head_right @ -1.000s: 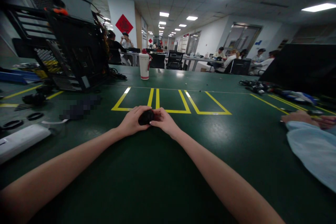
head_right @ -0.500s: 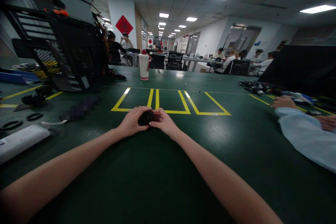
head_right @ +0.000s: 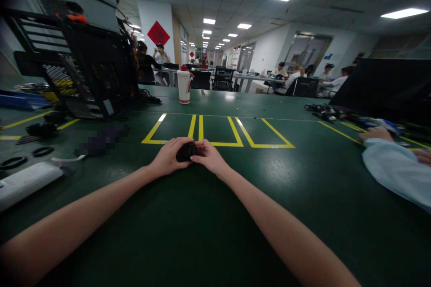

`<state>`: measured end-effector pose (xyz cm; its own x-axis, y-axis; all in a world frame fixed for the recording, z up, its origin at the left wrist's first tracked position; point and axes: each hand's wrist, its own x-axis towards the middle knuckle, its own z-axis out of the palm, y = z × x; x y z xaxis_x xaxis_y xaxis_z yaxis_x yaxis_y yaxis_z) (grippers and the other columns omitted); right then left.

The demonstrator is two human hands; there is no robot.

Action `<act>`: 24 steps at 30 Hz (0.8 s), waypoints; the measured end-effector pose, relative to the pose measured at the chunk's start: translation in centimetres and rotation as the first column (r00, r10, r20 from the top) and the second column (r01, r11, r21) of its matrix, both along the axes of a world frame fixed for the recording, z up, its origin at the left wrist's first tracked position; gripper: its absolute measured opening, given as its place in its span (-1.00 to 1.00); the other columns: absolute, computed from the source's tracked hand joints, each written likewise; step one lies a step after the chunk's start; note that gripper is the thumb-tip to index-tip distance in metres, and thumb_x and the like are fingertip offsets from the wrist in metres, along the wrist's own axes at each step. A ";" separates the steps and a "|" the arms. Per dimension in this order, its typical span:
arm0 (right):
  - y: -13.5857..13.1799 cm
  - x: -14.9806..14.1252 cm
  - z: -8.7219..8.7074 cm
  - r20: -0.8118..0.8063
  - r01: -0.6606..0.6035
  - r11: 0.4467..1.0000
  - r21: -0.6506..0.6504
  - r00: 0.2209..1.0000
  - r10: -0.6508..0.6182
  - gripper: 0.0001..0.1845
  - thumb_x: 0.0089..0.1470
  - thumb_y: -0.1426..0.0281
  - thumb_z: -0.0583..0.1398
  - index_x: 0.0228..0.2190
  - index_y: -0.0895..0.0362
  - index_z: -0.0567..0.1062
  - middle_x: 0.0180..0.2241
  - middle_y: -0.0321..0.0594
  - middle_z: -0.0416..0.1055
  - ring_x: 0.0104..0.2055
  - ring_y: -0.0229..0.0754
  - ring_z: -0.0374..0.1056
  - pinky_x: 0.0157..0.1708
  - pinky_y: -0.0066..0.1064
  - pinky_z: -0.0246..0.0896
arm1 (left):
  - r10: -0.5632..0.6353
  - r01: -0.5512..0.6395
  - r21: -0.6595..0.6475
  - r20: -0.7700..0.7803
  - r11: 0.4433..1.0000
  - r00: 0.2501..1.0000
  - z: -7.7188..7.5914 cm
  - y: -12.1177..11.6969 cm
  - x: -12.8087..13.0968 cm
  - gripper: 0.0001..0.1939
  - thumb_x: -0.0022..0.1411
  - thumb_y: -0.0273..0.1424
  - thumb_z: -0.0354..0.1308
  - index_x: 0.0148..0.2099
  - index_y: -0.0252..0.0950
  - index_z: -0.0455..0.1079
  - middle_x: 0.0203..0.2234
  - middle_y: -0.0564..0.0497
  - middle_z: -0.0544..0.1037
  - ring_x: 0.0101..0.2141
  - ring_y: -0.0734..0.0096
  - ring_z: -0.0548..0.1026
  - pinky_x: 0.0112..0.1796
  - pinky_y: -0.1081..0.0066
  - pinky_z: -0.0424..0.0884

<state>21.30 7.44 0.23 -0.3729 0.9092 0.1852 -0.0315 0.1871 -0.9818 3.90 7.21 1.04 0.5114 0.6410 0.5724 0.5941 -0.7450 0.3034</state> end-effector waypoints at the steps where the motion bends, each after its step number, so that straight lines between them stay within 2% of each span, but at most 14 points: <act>1: -0.1 0.0 0.0 -0.007 0.003 1.000 0.008 1.000 -0.003 -0.60 -0.28 0.44 0.26 -0.31 0.07 0.30 -0.24 -0.28 0.31 -0.16 -0.23 0.27 -0.08 -0.24 0.11 | 0.001 -0.001 -0.003 0.001 1.000 1.000 0.0 0.0 0.0 -0.41 -0.09 -0.42 0.18 0.01 -0.19 0.07 -0.14 -0.02 0.32 -0.14 0.21 0.30 -0.18 0.22 0.25; 6: -0.3 -0.3 0.5 0.020 0.061 0.997 0.042 0.998 -0.062 -0.76 -0.15 0.34 0.19 -0.35 0.09 0.33 -0.27 -0.28 0.32 -0.18 -0.25 0.26 -0.08 -0.27 0.11 | 0.004 -0.003 -0.018 0.002 1.000 1.000 0.0 0.0 -0.1 -0.41 -0.08 -0.40 0.18 0.02 -0.17 0.06 -0.14 -0.01 0.32 -0.15 0.22 0.30 -0.20 0.22 0.27; 11: 0.0 -0.2 0.3 0.046 0.089 0.996 -0.009 0.995 -0.089 -0.67 -0.16 0.36 0.19 -0.25 0.11 0.33 -0.21 -0.21 0.31 -0.15 -0.22 0.25 -0.07 -0.25 0.09 | 0.001 -0.001 -0.009 -0.004 1.000 1.000 0.0 0.1 -0.1 -0.41 -0.08 -0.40 0.18 0.02 -0.19 0.06 -0.14 -0.02 0.32 -0.15 0.22 0.30 -0.20 0.23 0.27; 17: -0.4 0.0 0.1 -0.030 -0.002 1.000 0.007 1.000 0.003 -0.61 -0.26 0.44 0.25 -0.30 0.06 0.29 -0.20 -0.28 0.30 -0.14 -0.23 0.26 -0.08 -0.26 0.13 | 0.005 -0.005 -0.009 0.005 1.000 1.000 0.0 0.0 0.0 -0.41 -0.08 -0.41 0.18 0.02 -0.19 0.07 -0.14 -0.02 0.32 -0.15 0.21 0.30 -0.19 0.22 0.27; 21: -0.4 -0.1 0.1 0.002 0.039 0.998 0.054 0.999 -0.039 -0.72 -0.16 0.35 0.20 -0.32 0.08 0.31 -0.24 -0.27 0.31 -0.15 -0.25 0.25 -0.07 -0.27 0.10 | 0.006 -0.006 -0.012 -0.007 1.000 1.000 0.0 0.0 -0.1 -0.41 -0.08 -0.39 0.18 0.02 -0.19 0.07 -0.13 -0.03 0.32 -0.15 0.20 0.30 -0.20 0.21 0.27; 24: -0.1 -0.1 0.0 0.048 0.096 0.995 0.032 0.994 -0.098 -0.69 -0.15 0.31 0.19 -0.28 0.09 0.32 -0.23 -0.23 0.31 -0.14 -0.23 0.24 -0.06 -0.25 0.09 | 0.008 -0.008 -0.011 -0.010 1.000 1.000 0.0 0.0 -0.1 -0.41 -0.07 -0.39 0.18 0.03 -0.20 0.06 -0.13 -0.03 0.32 -0.15 0.21 0.30 -0.20 0.23 0.27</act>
<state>21.17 7.38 0.18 -0.2927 0.9358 0.1963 0.0372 0.2163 -0.9756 3.80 7.18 1.05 0.5116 0.6514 0.5603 0.6031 -0.7367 0.3058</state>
